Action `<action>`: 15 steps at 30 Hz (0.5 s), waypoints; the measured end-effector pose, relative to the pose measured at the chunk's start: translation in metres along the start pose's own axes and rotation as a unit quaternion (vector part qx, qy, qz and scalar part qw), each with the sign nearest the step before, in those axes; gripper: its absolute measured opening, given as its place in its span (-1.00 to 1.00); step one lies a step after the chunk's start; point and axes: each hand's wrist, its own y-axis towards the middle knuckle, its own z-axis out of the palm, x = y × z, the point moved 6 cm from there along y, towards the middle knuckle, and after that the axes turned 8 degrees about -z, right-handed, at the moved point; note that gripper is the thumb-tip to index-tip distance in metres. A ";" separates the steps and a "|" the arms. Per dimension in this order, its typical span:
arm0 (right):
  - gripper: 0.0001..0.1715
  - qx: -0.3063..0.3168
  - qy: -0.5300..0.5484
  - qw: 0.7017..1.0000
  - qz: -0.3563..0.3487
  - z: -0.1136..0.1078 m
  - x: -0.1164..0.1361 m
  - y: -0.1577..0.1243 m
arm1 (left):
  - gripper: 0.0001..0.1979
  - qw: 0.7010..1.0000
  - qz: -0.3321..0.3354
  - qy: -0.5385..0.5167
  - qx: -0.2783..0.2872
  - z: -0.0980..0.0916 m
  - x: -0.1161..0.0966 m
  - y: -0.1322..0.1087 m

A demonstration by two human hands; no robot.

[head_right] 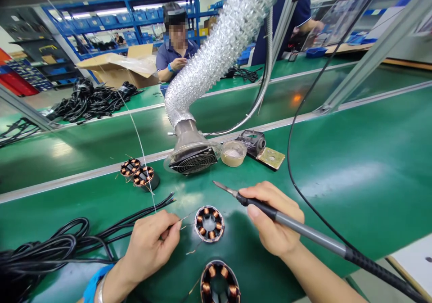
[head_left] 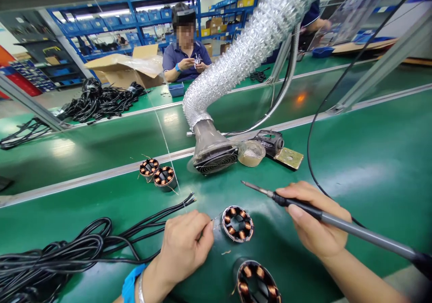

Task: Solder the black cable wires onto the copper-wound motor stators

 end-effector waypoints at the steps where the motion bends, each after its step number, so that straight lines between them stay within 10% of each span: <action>1: -0.79 -0.034 -0.002 0.999 0.026 -0.005 -0.011 0.000 | -0.78 1.000 -0.018 -0.021 0.006 0.000 0.002 0.001; 5: -0.65 -0.193 0.025 0.965 0.173 -0.025 -0.066 0.001 | -0.78 0.990 -0.101 -0.090 0.040 0.002 0.011 0.005; 15: -0.68 -0.183 -0.016 0.954 0.238 -0.038 -0.099 -0.003 | -0.74 0.944 -0.220 -0.225 0.098 0.010 0.025 0.006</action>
